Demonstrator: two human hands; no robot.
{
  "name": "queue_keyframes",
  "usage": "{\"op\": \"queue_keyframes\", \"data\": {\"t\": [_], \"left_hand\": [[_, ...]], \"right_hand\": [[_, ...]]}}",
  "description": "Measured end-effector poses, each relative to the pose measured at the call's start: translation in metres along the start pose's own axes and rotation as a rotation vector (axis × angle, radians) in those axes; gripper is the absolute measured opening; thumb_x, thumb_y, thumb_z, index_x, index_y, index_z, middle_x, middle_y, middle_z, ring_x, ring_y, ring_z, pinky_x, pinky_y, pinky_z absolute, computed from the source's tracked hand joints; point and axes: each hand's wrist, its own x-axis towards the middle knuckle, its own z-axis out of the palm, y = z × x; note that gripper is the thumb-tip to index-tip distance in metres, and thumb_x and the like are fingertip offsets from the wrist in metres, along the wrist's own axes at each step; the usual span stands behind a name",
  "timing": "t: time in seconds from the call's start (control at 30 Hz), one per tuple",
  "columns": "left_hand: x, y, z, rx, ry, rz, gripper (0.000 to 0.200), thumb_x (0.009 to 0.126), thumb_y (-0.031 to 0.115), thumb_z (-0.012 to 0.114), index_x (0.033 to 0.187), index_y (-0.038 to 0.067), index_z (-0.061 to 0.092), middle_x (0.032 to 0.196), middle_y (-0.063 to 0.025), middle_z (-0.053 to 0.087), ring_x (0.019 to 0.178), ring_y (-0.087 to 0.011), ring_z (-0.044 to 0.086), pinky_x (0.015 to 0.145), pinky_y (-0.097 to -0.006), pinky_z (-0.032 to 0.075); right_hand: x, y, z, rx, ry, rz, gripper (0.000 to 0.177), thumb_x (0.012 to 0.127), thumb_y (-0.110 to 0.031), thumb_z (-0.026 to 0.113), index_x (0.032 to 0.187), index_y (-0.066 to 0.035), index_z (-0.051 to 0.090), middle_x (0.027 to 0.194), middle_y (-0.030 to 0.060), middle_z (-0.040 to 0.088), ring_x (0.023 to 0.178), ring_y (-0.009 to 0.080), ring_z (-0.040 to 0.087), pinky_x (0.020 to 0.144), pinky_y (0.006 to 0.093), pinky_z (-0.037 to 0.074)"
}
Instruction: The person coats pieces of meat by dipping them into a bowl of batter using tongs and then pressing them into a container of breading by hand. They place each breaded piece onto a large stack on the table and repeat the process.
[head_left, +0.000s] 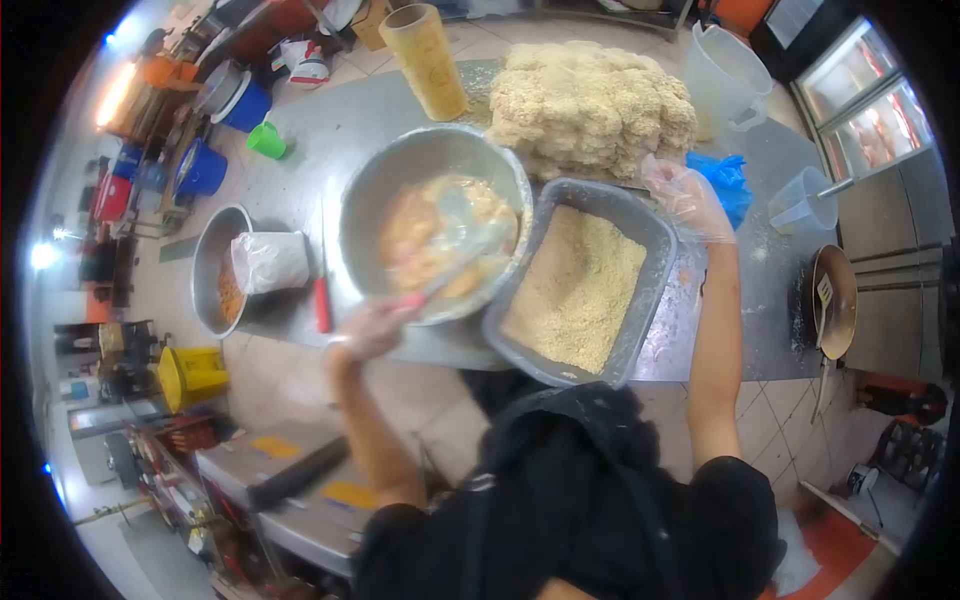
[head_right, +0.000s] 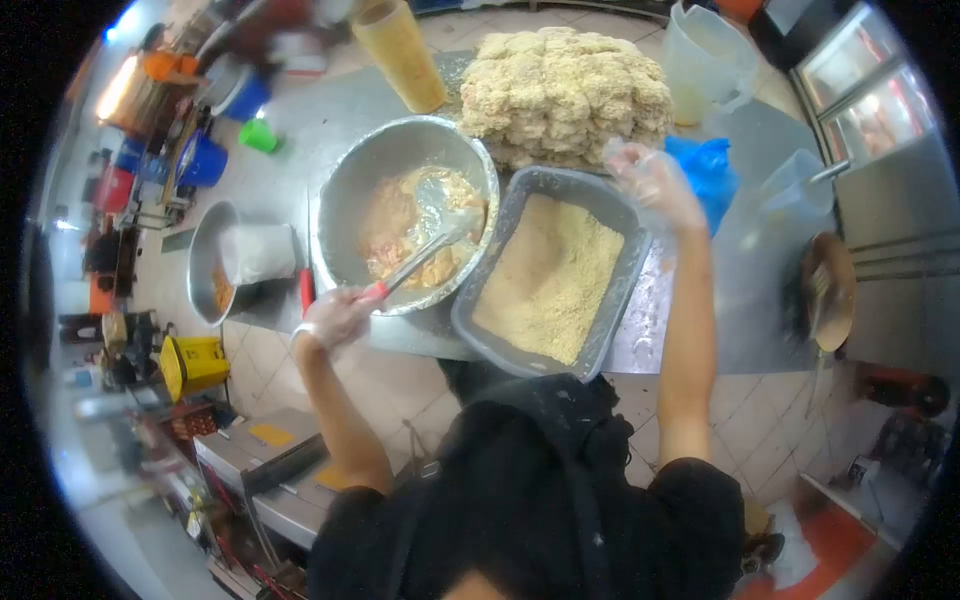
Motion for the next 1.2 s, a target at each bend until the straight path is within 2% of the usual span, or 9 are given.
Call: {"op": "queue_keyframes", "data": {"t": [0.3, 0.4, 0.5, 0.6, 0.77, 0.9, 0.97, 1.1, 1.2], "left_hand": [[-0.072, 0.001, 0.002, -0.34, -0.084, 0.079, 0.033, 0.095, 0.033, 0.062, 0.088, 0.002, 0.069, 0.055, 0.0032, 0.049, 0.046, -0.0057, 0.043, 0.044, -0.0232, 0.029], [-0.067, 0.005, 0.017, -0.111, -0.102, 0.029, 0.039, 0.095, 0.041, 0.063, 0.091, 0.003, 0.071, 0.058, 0.0017, 0.052, 0.048, -0.0072, 0.046, 0.046, -0.0254, 0.036], [-0.056, 0.002, 0.036, 0.105, -0.112, 0.008, 0.047, 0.094, 0.049, 0.063, 0.094, 0.003, 0.072, 0.061, 0.0023, 0.054, 0.053, -0.0085, 0.049, 0.049, -0.0277, 0.039], [-0.047, -0.004, 0.045, 0.385, -0.025, 0.204, 0.047, 0.094, 0.049, 0.063, 0.097, 0.003, 0.072, 0.061, 0.0025, 0.052, 0.054, -0.0087, 0.048, 0.049, -0.0288, 0.039], [-0.071, 0.004, 0.037, 0.081, 0.034, -0.14, 0.045, 0.094, 0.046, 0.064, 0.102, 0.002, 0.071, 0.062, 0.0029, 0.05, 0.056, -0.0077, 0.047, 0.052, -0.028, 0.039], [-0.071, -0.047, 0.042, -0.145, 0.083, 0.005, 0.038, 0.094, 0.04, 0.065, 0.101, 0.003, 0.071, 0.064, 0.0039, 0.051, 0.056, -0.0066, 0.045, 0.053, -0.0266, 0.039], [-0.079, -0.04, 0.041, -0.09, 0.13, -0.032, 0.034, 0.092, 0.034, 0.066, 0.102, 0.002, 0.071, 0.064, 0.0054, 0.051, 0.055, -0.0055, 0.044, 0.052, -0.024, 0.037], [-0.089, -0.054, 0.044, -0.307, 0.038, -0.056, 0.034, 0.091, 0.033, 0.065, 0.103, 0.001, 0.07, 0.063, 0.0064, 0.05, 0.055, -0.005, 0.043, 0.052, -0.0225, 0.035], [-0.09, -0.058, 0.049, -0.304, 0.092, -0.019, 0.035, 0.091, 0.033, 0.065, 0.103, 0.0, 0.069, 0.062, 0.0071, 0.048, 0.054, -0.0047, 0.043, 0.051, -0.0221, 0.034]], "right_hand": [[-0.005, 0.015, -0.006, -0.202, 0.126, -0.087, 0.031, 0.093, -0.024, 0.068, 0.111, 0.001, 0.065, 0.097, -0.0028, 0.063, 0.088, 0.0077, 0.053, 0.081, 0.0252, 0.045], [-0.01, 0.017, 0.003, -0.087, 0.091, -0.162, 0.029, 0.092, -0.024, 0.069, 0.109, 0.001, 0.065, 0.095, -0.0033, 0.062, 0.087, 0.007, 0.052, 0.079, 0.0245, 0.044], [-0.018, 0.027, 0.018, 0.328, -0.151, 0.233, 0.034, 0.091, -0.02, 0.069, 0.118, 0.0, 0.063, 0.095, 0.001, 0.065, 0.092, 0.0107, 0.061, 0.081, 0.0255, 0.049], [-0.006, 0.116, 0.048, -0.303, -0.102, -0.11, 0.031, 0.087, -0.017, 0.067, 0.114, -0.002, 0.062, 0.092, 0.0068, 0.068, 0.082, 0.0169, 0.064, 0.073, 0.0298, 0.052], [0.04, 0.18, 0.106, -1.251, -0.012, -0.578, 0.014, 0.083, -0.018, 0.061, 0.083, -0.005, 0.064, 0.088, 0.0127, 0.07, 0.072, 0.0269, 0.061, 0.067, 0.0379, 0.048], [0.057, 0.194, 0.17, -0.467, -0.324, 0.137, 0.024, 0.08, -0.024, 0.065, 0.1, -0.01, 0.065, 0.086, 0.0087, 0.067, 0.079, 0.0176, 0.062, 0.07, 0.0357, 0.05], [0.057, 0.272, 0.21, 0.557, -0.201, 0.516, 0.024, 0.089, -0.029, 0.06, 0.1, -0.008, 0.063, 0.1, 0.0059, 0.066, 0.089, 0.0184, 0.059, 0.074, 0.038, 0.048], [0.017, 0.235, 0.204, 0.524, -0.289, 0.748, 0.033, 0.1, -0.024, 0.039, 0.107, -0.008, 0.066, 0.099, 0.0066, 0.064, 0.085, 0.0208, 0.061, 0.075, 0.0378, 0.053], [0.036, 0.244, 0.211, 0.032, -0.42, 0.745, 0.038, 0.104, -0.03, 0.034, 0.121, -0.009, 0.061, 0.121, 0.0065, 0.062, 0.109, 0.0227, 0.058, 0.096, 0.0438, 0.049]]}}
